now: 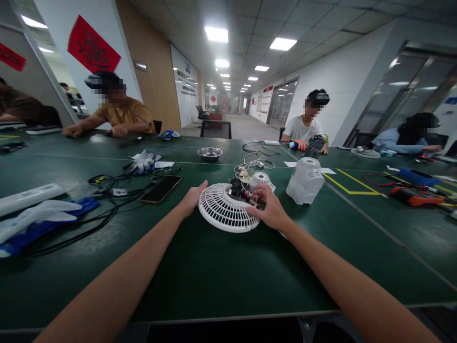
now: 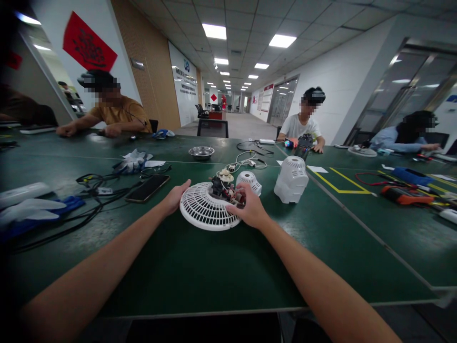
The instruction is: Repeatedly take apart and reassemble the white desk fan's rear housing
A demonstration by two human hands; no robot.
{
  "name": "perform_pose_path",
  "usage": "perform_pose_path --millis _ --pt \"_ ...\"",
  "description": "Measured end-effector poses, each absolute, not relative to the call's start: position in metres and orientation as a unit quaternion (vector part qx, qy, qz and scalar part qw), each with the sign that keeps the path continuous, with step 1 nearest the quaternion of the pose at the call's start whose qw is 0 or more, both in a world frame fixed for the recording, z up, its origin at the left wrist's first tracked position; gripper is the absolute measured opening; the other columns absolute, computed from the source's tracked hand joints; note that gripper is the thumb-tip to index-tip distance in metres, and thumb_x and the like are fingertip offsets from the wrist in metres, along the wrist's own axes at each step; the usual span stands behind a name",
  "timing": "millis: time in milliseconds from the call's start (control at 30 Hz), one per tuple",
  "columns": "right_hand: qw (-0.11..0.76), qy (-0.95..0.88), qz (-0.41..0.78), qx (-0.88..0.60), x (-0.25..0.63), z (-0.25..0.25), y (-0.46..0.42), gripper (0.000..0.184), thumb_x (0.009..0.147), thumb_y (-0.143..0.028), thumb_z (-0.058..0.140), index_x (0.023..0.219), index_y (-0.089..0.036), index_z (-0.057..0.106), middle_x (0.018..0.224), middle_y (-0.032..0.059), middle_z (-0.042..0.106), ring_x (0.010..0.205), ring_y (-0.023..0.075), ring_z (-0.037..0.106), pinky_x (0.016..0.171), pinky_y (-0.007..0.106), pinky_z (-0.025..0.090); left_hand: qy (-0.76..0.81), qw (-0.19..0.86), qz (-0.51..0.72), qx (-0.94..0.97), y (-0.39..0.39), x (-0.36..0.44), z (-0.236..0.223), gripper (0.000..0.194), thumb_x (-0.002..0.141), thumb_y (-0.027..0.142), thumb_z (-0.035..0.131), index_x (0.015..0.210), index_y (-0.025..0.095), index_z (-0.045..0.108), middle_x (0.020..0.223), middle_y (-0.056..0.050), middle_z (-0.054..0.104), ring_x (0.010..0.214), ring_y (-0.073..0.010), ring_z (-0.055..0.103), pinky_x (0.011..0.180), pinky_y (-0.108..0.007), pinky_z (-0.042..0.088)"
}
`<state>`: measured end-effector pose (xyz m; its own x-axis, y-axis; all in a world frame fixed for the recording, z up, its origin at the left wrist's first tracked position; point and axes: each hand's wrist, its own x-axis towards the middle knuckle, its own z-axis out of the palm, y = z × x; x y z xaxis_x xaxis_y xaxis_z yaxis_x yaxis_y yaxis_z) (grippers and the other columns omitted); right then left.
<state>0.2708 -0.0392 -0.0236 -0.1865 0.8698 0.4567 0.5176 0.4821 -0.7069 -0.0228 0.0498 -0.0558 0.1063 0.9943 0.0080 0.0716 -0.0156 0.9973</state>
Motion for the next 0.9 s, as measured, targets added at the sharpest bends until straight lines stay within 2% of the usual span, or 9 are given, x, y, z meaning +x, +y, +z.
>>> perform_pose_path --millis 67,167,400,533,567,633,700,800,900 --pt "0.401 -0.775 0.170 -0.458 0.272 -0.024 -0.037 0.067 0.073 -0.047 0.081 0.125 -0.025 0.045 0.112 0.0077 0.063 0.095 0.0248 0.063 0.088 0.043 0.052 0.484 0.525 0.425 0.556 0.052 -0.024 -0.058 0.068 0.065 0.076 0.070 0.082 0.010 0.075 0.078 -0.012 0.076 0.071 -0.0241 0.069 0.068 -0.034 0.051" --pt "0.366 -0.802 0.133 -0.452 0.274 -0.022 -0.035 0.073 0.073 -0.047 0.080 0.131 -0.024 0.043 0.114 0.0093 0.061 0.097 0.0258 0.063 0.088 0.044 0.052 0.501 0.523 0.389 0.569 0.057 -0.027 -0.062 0.066 0.065 0.073 0.072 0.083 0.010 0.075 0.074 -0.011 0.075 0.066 -0.0220 0.067 0.067 -0.033 0.049" --pt "0.349 -0.817 0.125 -0.443 0.277 -0.018 -0.036 0.076 0.076 -0.049 0.077 0.138 -0.023 0.041 0.124 0.0136 0.060 0.109 0.0301 0.062 0.094 0.047 0.051 0.528 0.452 0.344 0.631 0.054 -0.027 -0.060 0.067 0.073 0.078 0.059 0.079 0.013 0.073 0.068 -0.008 0.072 0.063 -0.0218 0.065 0.064 -0.033 0.046" --pt "0.348 -0.817 0.122 -0.443 0.278 -0.019 -0.035 0.075 0.077 -0.050 0.077 0.138 -0.023 0.041 0.127 0.0139 0.060 0.111 0.0308 0.062 0.095 0.048 0.051 0.590 0.280 0.295 0.698 0.051 -0.032 -0.052 0.064 0.086 0.072 0.044 0.073 0.016 0.071 0.075 -0.011 0.072 0.072 -0.0266 0.067 0.070 -0.037 0.047" --pt "0.347 -0.817 0.122 -0.443 0.278 -0.019 -0.035 0.074 0.077 -0.050 0.077 0.137 -0.023 0.042 0.127 0.0138 0.060 0.111 0.0306 0.062 0.095 0.048 0.051 0.618 0.217 0.290 0.698 0.052 -0.037 -0.050 0.060 0.087 0.068 0.044 0.078 0.016 0.073 0.081 -0.013 0.073 0.079 -0.0289 0.068 0.073 -0.039 0.048" --pt "0.344 -0.817 0.126 -0.445 0.277 -0.018 -0.035 0.074 0.078 -0.050 0.076 0.137 -0.023 0.042 0.127 0.0139 0.061 0.111 0.0303 0.062 0.095 0.048 0.051 0.686 0.090 0.288 0.662 0.056 -0.052 -0.049 0.049 0.085 0.059 0.052 0.102 0.018 0.073 0.105 -0.016 0.073 0.099 -0.0346 0.066 0.084 -0.044 0.048" --pt "0.342 -0.816 0.129 -0.449 0.277 -0.017 -0.036 0.073 0.078 -0.049 0.076 0.137 -0.022 0.042 0.127 0.0140 0.061 0.112 0.0305 0.062 0.095 0.048 0.051 0.765 -0.019 0.270 0.585 0.061 -0.071 -0.051 0.062 0.080 0.056 0.059 0.126 0.016 0.064 0.130 -0.024 0.062 0.121 -0.0436 0.055 0.094 -0.054 0.044" --pt "0.342 -0.812 0.131 -0.455 0.276 -0.016 -0.037 0.073 0.078 -0.049 0.077 0.137 -0.022 0.044 0.127 0.0141 0.061 0.112 0.0314 0.062 0.095 0.049 0.051 0.829 -0.027 0.209 0.519 0.070 -0.098 -0.059 0.085 0.074 0.063 0.062 0.139 0.008 0.052 0.140 -0.032 0.051 0.129 -0.0505 0.045 0.100 -0.062 0.037" --pt "0.339 -0.811 0.132 -0.458 0.276 -0.017 -0.037 0.072 0.078 -0.050 0.076 0.137 -0.023 0.044 0.128 0.0144 0.061 0.114 0.0323 0.061 0.096 0.050 0.051 0.836 -0.018 0.196 0.513 0.075 -0.114 -0.066 0.088 0.074 0.065 0.061 0.142 0.010 0.048 0.142 -0.031 0.049 0.131 -0.0492 0.045 0.102 -0.061 0.037"
